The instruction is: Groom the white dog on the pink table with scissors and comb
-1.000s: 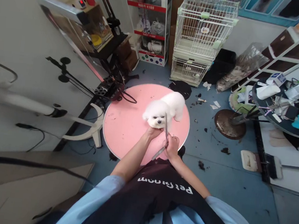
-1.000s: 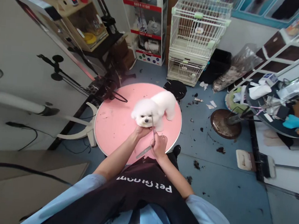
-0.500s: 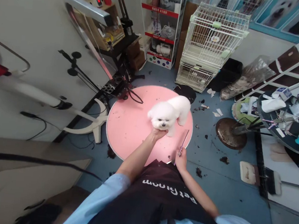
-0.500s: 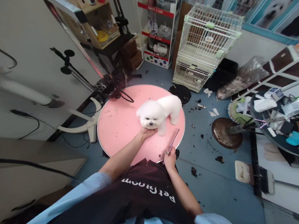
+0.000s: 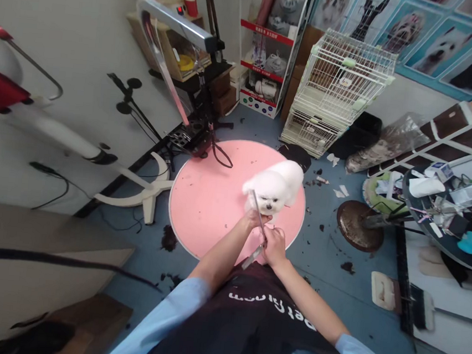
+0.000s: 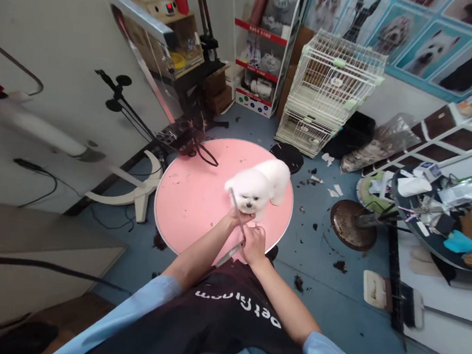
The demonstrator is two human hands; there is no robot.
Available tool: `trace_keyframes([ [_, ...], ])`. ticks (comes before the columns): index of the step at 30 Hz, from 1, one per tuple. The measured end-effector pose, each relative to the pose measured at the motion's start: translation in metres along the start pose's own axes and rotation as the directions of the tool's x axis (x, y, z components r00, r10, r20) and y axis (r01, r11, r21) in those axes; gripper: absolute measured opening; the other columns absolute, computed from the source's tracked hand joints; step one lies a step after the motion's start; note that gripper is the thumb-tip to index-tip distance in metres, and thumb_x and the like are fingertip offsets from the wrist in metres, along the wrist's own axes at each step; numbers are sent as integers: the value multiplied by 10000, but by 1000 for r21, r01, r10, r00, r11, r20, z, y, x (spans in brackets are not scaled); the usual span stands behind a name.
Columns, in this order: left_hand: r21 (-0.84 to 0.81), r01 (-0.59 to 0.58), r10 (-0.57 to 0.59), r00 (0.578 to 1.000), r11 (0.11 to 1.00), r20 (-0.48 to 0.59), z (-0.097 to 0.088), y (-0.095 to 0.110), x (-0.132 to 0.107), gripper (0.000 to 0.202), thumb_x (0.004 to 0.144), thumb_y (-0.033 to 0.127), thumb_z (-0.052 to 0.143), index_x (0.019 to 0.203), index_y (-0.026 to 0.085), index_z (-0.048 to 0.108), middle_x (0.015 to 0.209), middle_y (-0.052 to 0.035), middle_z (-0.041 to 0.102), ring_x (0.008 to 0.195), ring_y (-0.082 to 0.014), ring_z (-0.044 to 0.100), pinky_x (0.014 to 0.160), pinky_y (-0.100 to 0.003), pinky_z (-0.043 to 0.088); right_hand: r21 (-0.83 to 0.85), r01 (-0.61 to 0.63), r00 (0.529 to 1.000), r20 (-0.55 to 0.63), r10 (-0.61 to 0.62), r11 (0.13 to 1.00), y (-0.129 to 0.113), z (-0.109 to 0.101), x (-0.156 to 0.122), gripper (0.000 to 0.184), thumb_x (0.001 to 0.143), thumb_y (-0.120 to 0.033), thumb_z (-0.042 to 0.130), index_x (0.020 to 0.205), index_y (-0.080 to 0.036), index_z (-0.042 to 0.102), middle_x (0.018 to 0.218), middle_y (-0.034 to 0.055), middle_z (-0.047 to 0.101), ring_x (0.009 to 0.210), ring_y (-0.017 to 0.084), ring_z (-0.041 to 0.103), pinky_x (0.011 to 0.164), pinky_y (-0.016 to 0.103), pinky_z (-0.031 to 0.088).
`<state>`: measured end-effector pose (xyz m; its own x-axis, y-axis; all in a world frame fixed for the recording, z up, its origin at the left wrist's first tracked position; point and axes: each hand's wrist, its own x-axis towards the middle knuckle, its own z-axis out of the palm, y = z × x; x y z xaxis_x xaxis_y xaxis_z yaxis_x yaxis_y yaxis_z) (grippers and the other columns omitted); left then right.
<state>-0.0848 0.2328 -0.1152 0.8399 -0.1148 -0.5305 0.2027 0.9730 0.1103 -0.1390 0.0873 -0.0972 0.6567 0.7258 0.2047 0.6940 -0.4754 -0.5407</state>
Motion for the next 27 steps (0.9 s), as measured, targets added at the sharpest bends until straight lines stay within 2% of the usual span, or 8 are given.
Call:
trace_keyframes([
  [3,6,7,-7,1000,1000,-31,1,4,3,64,873,228,631,855,172,605,713,-22,681,618,-141,619,507,-207,382,45,-111,992,60,108,993,3,2,-9,170,817,-150,540,893,-208,681,771,43,703,809,214,619,982,385,384],
  [5,9,2,-1,999,1000,-39,4,9,4,20,870,191,609,882,175,608,720,-19,677,635,-137,627,517,-207,403,87,-314,945,118,304,945,8,8,-26,98,835,-215,564,868,-217,656,829,51,708,868,226,630,979,381,416],
  [8,11,-7,8,999,1000,-35,8,14,3,65,886,207,599,938,178,627,717,-23,662,640,-133,619,517,-205,411,64,-602,795,136,591,796,22,16,-54,212,953,-303,438,876,-217,616,834,82,690,844,253,647,815,358,486],
  [11,2,-21,21,1000,1000,-23,10,12,-1,77,905,233,600,951,181,632,743,-30,663,652,-144,616,512,-218,411,9,-742,659,192,727,670,47,19,-62,323,1008,-359,363,859,-220,614,730,81,670,759,258,673,675,323,480],
  [15,-13,-50,50,998,999,-26,10,11,-5,89,902,229,625,967,170,643,790,-42,676,695,-152,627,541,-224,429,-9,-826,526,346,777,563,77,15,-47,366,999,-451,494,776,-195,632,709,96,694,728,232,699,634,288,470],
  [19,-1,-77,77,995,997,-56,20,17,-15,58,891,210,655,919,167,628,782,-35,689,683,-135,617,536,-190,397,36,-907,384,475,792,419,84,1,-50,393,1036,-465,494,863,-151,657,698,31,681,594,142,649,584,248,492],
  [24,71,-54,55,998,996,-16,23,36,-26,91,917,258,618,998,232,652,801,7,727,659,-115,633,562,-176,466,128,-989,126,497,859,71,82,-30,-101,313,994,-388,633,1198,-151,638,1122,68,684,913,178,686,792,366,604],
  [27,78,-112,113,993,991,-13,13,57,-15,242,876,322,636,1113,321,686,872,8,770,776,-214,719,691,-364,612,227,-962,-16,499,866,-149,88,-53,-136,347,990,-371,638,1266,-162,617,1235,93,655,1034,219,675,876,423,595],
])
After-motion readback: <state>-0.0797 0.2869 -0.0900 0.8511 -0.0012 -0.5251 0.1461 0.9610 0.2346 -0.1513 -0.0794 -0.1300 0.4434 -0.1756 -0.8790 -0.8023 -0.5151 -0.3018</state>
